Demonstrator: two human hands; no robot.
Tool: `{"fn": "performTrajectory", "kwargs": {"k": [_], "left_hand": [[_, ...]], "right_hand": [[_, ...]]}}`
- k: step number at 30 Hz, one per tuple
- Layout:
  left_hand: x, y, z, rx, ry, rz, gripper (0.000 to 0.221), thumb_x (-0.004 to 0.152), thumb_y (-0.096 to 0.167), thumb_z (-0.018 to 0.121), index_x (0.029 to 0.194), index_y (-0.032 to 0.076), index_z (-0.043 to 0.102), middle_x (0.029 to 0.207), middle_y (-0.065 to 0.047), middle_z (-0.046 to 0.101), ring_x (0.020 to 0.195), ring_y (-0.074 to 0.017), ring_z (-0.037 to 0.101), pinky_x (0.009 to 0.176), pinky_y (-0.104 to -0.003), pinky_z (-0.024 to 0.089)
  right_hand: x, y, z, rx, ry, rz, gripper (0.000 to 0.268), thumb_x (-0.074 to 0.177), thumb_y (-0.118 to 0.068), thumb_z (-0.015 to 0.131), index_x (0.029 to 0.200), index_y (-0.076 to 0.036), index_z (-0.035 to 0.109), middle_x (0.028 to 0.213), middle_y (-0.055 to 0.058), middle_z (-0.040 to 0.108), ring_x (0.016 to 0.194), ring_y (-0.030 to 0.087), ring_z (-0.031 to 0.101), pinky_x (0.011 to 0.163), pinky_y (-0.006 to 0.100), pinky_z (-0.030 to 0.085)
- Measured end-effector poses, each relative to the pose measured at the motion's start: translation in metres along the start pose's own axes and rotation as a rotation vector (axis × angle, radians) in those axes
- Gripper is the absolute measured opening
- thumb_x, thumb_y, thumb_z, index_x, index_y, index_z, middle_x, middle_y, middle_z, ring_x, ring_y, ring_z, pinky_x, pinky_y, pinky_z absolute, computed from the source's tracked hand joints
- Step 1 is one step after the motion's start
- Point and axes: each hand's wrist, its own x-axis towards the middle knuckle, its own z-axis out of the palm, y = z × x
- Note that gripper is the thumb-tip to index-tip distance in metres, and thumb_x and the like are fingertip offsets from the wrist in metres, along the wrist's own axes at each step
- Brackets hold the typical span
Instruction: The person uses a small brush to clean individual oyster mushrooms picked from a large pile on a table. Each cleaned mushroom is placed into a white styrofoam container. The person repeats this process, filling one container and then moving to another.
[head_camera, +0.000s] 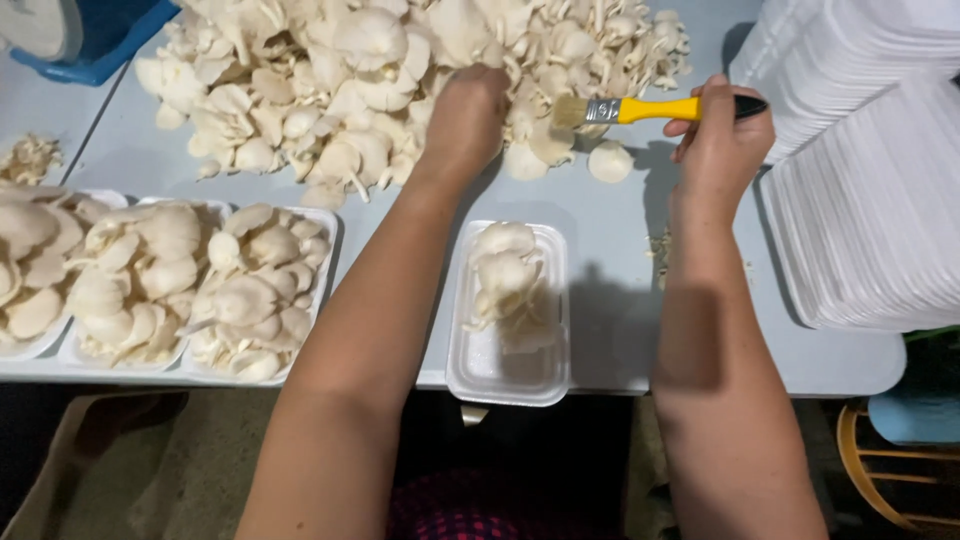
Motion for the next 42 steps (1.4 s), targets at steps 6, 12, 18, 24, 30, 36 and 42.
{"fn": "performTrajectory", "kwargs": {"k": [6, 12, 18, 24, 30, 36, 42], "left_hand": [[0.042, -0.018, 0.062, 0.310, -0.041, 0.183, 0.014, 0.068, 0.002, 0.068, 0.081, 0.003, 0.073, 0.083, -0.016, 0.064, 0.074, -0.0412, 0.060, 0.063, -0.049, 0.053], [0.035, -0.018, 0.054, 0.476, -0.114, 0.129, 0.014, 0.070, -0.003, 0.070, 0.077, 0.008, 0.075, 0.096, -0.016, 0.065, 0.076, -0.0385, 0.062, 0.058, -0.046, 0.053], [0.015, -0.008, 0.029, 0.331, -0.023, 0.049, 0.035, 0.073, -0.021, 0.067, 0.105, -0.007, 0.073, 0.100, -0.023, 0.062, 0.074, -0.0427, 0.062, 0.057, -0.046, 0.056], [0.005, -0.004, -0.004, 0.366, -0.075, -0.023, 0.031, 0.060, -0.014, 0.068, 0.086, 0.003, 0.063, 0.094, -0.016, 0.058, 0.074, -0.0364, 0.058, 0.059, -0.046, 0.049], [-0.013, -0.041, -0.001, 0.165, 0.189, -0.086, 0.004, 0.091, -0.003, 0.069, 0.092, 0.001, 0.067, 0.098, -0.016, 0.059, 0.083, -0.0370, 0.058, 0.062, -0.047, 0.053], [0.001, -0.014, -0.003, 0.052, 0.248, -0.104, 0.021, 0.075, -0.011, 0.055, 0.090, -0.001, 0.066, 0.092, -0.016, 0.061, 0.081, -0.0386, 0.057, 0.062, -0.048, 0.045], [0.017, 0.008, -0.009, -0.123, 0.206, -0.113, 0.021, 0.091, -0.008, 0.059, 0.108, -0.001, 0.069, 0.106, -0.015, 0.068, 0.095, -0.0338, 0.068, 0.074, -0.044, 0.057]], "right_hand": [[0.005, 0.001, 0.000, -0.003, 0.024, -0.028, 0.023, 0.096, -0.028, 0.063, 0.088, -0.008, 0.067, 0.056, 0.008, 0.064, 0.046, 0.010, 0.060, 0.041, 0.021, 0.038], [-0.002, -0.007, 0.000, -0.016, 0.007, -0.003, 0.021, 0.098, -0.027, 0.063, 0.089, -0.009, 0.066, 0.064, 0.003, 0.065, 0.052, 0.008, 0.064, 0.043, 0.021, 0.041], [-0.003, -0.010, 0.001, -0.020, 0.030, 0.008, 0.021, 0.095, -0.029, 0.063, 0.086, -0.010, 0.064, 0.071, 0.002, 0.066, 0.054, 0.008, 0.064, 0.045, 0.022, 0.039], [0.008, -0.003, -0.003, 0.006, 0.108, -0.007, 0.020, 0.094, -0.028, 0.063, 0.092, -0.009, 0.068, 0.070, 0.002, 0.068, 0.053, 0.007, 0.067, 0.039, 0.020, 0.035], [0.026, 0.015, -0.014, 0.068, 0.185, -0.097, 0.023, 0.091, -0.028, 0.064, 0.086, -0.006, 0.068, 0.053, 0.010, 0.063, 0.041, 0.012, 0.059, 0.033, 0.023, 0.037], [0.008, -0.012, -0.011, 0.018, 0.203, -0.007, 0.023, 0.090, -0.032, 0.060, 0.086, -0.011, 0.067, 0.056, 0.004, 0.061, 0.045, 0.009, 0.058, 0.039, 0.024, 0.039], [0.013, -0.010, -0.011, -0.003, 0.231, -0.048, 0.024, 0.091, -0.030, 0.059, 0.084, -0.008, 0.067, 0.053, 0.005, 0.060, 0.043, 0.010, 0.053, 0.038, 0.024, 0.038]]}}
